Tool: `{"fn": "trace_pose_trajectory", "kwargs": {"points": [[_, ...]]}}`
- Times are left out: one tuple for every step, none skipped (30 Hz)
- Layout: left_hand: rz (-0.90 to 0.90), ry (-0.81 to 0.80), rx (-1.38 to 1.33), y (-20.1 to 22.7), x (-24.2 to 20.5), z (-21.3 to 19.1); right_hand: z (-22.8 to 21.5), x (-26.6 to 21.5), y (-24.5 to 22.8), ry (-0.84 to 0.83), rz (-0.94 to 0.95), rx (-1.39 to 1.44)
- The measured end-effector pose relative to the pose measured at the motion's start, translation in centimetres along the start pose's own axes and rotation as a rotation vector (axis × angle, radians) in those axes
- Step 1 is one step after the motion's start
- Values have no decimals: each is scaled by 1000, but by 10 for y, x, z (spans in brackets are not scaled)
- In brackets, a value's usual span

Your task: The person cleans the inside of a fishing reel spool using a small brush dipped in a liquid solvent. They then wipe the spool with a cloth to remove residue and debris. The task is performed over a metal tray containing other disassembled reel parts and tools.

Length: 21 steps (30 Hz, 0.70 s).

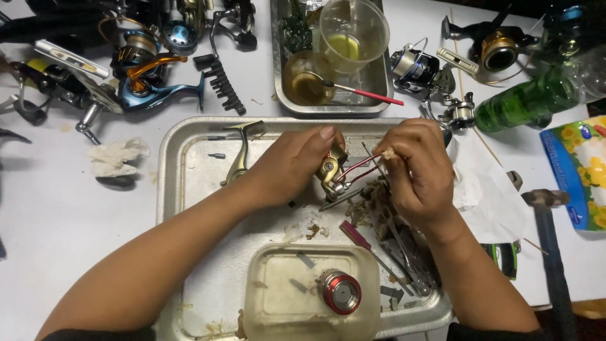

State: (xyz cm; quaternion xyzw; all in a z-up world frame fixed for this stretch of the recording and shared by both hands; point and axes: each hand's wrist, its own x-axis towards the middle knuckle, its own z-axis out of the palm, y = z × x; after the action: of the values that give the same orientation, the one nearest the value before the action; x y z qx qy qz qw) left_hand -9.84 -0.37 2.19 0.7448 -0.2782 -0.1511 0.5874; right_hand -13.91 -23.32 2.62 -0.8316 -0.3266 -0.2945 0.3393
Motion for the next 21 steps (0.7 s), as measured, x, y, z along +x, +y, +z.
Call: {"fn": "trace_pose_trajectory", "kwargs": {"points": [[0, 1, 1, -3, 0, -1, 0, -1, -1, 0, -1, 1], [-2, 9, 19, -5, 0, -1, 0, -1, -2, -2, -42, -24], [-5, 16, 38, -8, 0, -2, 0, -2, -2, -3, -82, -49], [-5, 16, 39, -12, 1, 0, 1, -1, -4, -3, -82, -49], [-4, 10, 71, -16, 3, 1, 1, 0, -6, -5, -104, -54], [-3, 3, 102, -20, 4, 2, 1, 0, -8, -8, -125, -59], [-3, 3, 103, -15, 2, 2, 3, 1, -13, -8, -125, -59], [-10, 0, 143, -10, 1, 2, 6, 1, -18, -8, -184, -133], [-17, -3, 183, -5, -1, 3, 8, 1, -24, -8, -243, -207], [-18, -4, 182, -3, -1, 1, 8, 3, -26, -8, -241, -207], [-27, 13, 180, -1, -2, -1, 7, 5, -27, -4, -285, -231], [-36, 30, 178, 2, -2, -3, 7, 7, -29, 1, -328, -255], [-36, 29, 177, 1, -2, -3, 5, 8, -24, 1, -327, -255], [-18, 33, 169, 1, -2, -3, 3, 8, -20, 3, -308, -214], [2, 39, 161, 0, -1, -4, 1, 10, -15, 5, -290, -172], [2, 41, 162, 1, -1, -5, -1, 9, -15, 6, -292, -171], [4, 51, 183, 1, -1, -6, -2, 9, -13, 14, -293, -180], [6, 62, 204, 2, -1, -7, -4, 9, -12, 23, -294, -188], [6, 60, 203, 3, -1, -7, -3, 10, -15, 23, -292, -189], [6, 61, 213, 4, -1, -6, -2, 11, -18, 39, -340, -220], [8, 64, 225, 5, -1, -7, -1, 13, -20, 57, -391, -251]]}}
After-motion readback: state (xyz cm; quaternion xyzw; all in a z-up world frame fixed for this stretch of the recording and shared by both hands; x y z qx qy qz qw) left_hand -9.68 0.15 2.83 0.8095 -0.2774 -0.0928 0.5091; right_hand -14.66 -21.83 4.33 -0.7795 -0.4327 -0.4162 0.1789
